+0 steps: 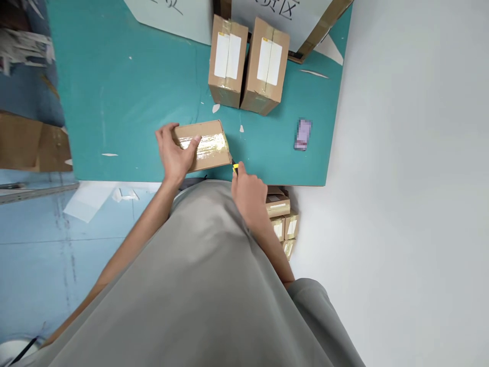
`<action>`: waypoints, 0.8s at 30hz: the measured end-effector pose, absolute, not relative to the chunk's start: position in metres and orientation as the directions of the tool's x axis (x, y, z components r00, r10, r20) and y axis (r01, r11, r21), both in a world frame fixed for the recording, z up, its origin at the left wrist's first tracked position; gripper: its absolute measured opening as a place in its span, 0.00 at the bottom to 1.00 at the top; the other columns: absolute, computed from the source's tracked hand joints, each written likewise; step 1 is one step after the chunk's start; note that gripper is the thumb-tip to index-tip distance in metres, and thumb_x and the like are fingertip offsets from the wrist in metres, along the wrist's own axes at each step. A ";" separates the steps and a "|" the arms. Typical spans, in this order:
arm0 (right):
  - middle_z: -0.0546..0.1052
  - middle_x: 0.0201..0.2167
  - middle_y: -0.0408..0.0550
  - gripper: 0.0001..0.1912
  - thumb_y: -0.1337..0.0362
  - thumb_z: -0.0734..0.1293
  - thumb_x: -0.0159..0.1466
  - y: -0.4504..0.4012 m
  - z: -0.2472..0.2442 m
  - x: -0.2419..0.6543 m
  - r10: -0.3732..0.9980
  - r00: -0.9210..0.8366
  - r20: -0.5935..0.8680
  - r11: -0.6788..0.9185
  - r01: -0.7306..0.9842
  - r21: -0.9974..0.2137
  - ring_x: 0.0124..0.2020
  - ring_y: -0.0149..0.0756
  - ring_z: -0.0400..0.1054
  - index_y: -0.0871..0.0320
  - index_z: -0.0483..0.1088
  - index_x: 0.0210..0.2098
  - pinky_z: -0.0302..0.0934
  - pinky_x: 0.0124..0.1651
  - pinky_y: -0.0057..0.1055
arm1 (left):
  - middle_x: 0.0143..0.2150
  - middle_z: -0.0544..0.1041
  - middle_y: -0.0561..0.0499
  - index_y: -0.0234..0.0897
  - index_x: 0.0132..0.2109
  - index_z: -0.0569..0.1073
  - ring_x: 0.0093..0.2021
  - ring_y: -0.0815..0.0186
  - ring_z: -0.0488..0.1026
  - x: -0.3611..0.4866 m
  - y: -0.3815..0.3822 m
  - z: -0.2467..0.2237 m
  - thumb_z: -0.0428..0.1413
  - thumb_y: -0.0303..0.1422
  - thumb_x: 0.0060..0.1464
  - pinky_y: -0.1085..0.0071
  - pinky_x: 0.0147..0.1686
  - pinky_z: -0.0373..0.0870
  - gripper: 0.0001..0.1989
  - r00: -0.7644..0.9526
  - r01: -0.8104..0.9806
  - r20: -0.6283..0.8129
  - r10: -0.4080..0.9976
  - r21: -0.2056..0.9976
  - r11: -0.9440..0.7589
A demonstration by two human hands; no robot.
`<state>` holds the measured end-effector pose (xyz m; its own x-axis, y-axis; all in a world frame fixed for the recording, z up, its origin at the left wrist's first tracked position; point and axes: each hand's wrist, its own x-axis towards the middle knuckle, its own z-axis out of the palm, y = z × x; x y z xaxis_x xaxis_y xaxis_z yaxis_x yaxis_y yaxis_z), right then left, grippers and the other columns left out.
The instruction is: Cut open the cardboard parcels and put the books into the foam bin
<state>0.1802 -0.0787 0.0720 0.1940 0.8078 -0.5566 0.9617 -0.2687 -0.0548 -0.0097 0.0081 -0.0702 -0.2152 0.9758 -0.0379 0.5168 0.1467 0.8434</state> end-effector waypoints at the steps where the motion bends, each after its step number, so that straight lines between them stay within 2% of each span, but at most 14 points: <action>1: 0.85 0.43 0.59 0.28 0.55 0.53 0.81 -0.078 0.075 0.184 0.824 0.208 -0.527 -0.289 0.954 -0.077 0.45 0.53 0.80 0.57 0.60 0.75 0.68 0.49 0.41 | 0.65 0.69 0.39 0.43 0.64 0.71 0.70 0.45 0.65 -0.013 0.008 -0.070 0.68 0.52 0.56 0.49 0.72 0.62 0.34 -0.213 0.515 -0.039 0.976 0.845 0.146; 4: 0.85 0.46 0.59 0.28 0.52 0.54 0.80 -0.070 0.057 0.202 0.864 0.256 -0.434 -0.361 0.915 -0.178 0.46 0.52 0.80 0.58 0.65 0.72 0.66 0.49 0.39 | 0.66 0.70 0.38 0.41 0.65 0.71 0.70 0.47 0.67 -0.033 0.009 -0.073 0.67 0.54 0.56 0.52 0.72 0.62 0.36 -0.207 0.518 -0.036 0.978 0.844 0.141; 7: 0.84 0.44 0.59 0.24 0.49 0.60 0.78 -0.051 0.003 0.220 0.870 0.246 -0.428 -0.407 0.848 -0.340 0.44 0.48 0.80 0.60 0.76 0.57 0.66 0.45 0.34 | 0.68 0.70 0.37 0.40 0.67 0.70 0.70 0.50 0.68 -0.067 0.008 -0.079 0.64 0.57 0.58 0.56 0.71 0.63 0.38 -0.192 0.522 -0.049 0.980 0.841 0.144; 11: 0.83 0.34 0.52 0.15 0.59 0.62 0.78 -0.022 -0.072 0.217 0.804 0.180 -0.567 -0.525 0.661 -0.536 0.30 0.35 0.76 0.63 0.76 0.49 0.64 0.37 0.27 | 0.72 0.69 0.38 0.41 0.71 0.66 0.72 0.54 0.68 -0.124 0.000 -0.090 0.59 0.60 0.61 0.60 0.72 0.63 0.41 -0.166 0.481 -0.153 0.974 0.850 0.215; 14: 0.77 0.24 0.43 0.10 0.62 0.65 0.75 -0.011 -0.101 0.196 0.763 0.041 -0.645 -0.581 0.479 -0.657 0.23 0.33 0.72 0.61 0.74 0.42 0.61 0.30 0.25 | 0.74 0.67 0.34 0.40 0.75 0.62 0.71 0.53 0.69 -0.160 -0.011 -0.098 0.62 0.57 0.60 0.59 0.69 0.67 0.45 -0.293 0.360 -0.274 0.916 0.856 0.371; 17: 0.72 0.18 0.38 0.10 0.59 0.67 0.73 -0.010 -0.107 0.177 0.770 -0.099 -0.630 -0.563 0.358 -0.745 0.21 0.34 0.71 0.57 0.72 0.37 0.60 0.26 0.25 | 0.73 0.69 0.31 0.39 0.75 0.60 0.68 0.52 0.73 -0.176 -0.023 -0.105 0.62 0.54 0.62 0.58 0.62 0.75 0.43 -0.445 0.194 -0.423 0.789 0.815 0.546; 20: 0.71 0.16 0.38 0.12 0.57 0.69 0.71 -0.011 -0.102 0.177 0.815 -0.129 -0.565 -0.478 0.401 -0.782 0.20 0.35 0.72 0.56 0.70 0.33 0.60 0.25 0.25 | 0.70 0.72 0.33 0.38 0.72 0.65 0.66 0.52 0.75 -0.167 -0.029 -0.115 0.59 0.53 0.66 0.61 0.56 0.78 0.36 -0.471 0.071 -0.482 0.739 0.815 0.576; 24: 0.71 0.15 0.38 0.13 0.54 0.69 0.70 -0.019 -0.083 0.212 0.903 0.007 -0.430 -0.354 0.581 -0.733 0.19 0.37 0.73 0.55 0.72 0.32 0.61 0.28 0.26 | 0.67 0.76 0.36 0.37 0.68 0.71 0.64 0.53 0.76 -0.123 -0.022 -0.136 0.59 0.52 0.67 0.63 0.55 0.78 0.32 -0.372 -0.025 -0.490 0.788 0.854 0.519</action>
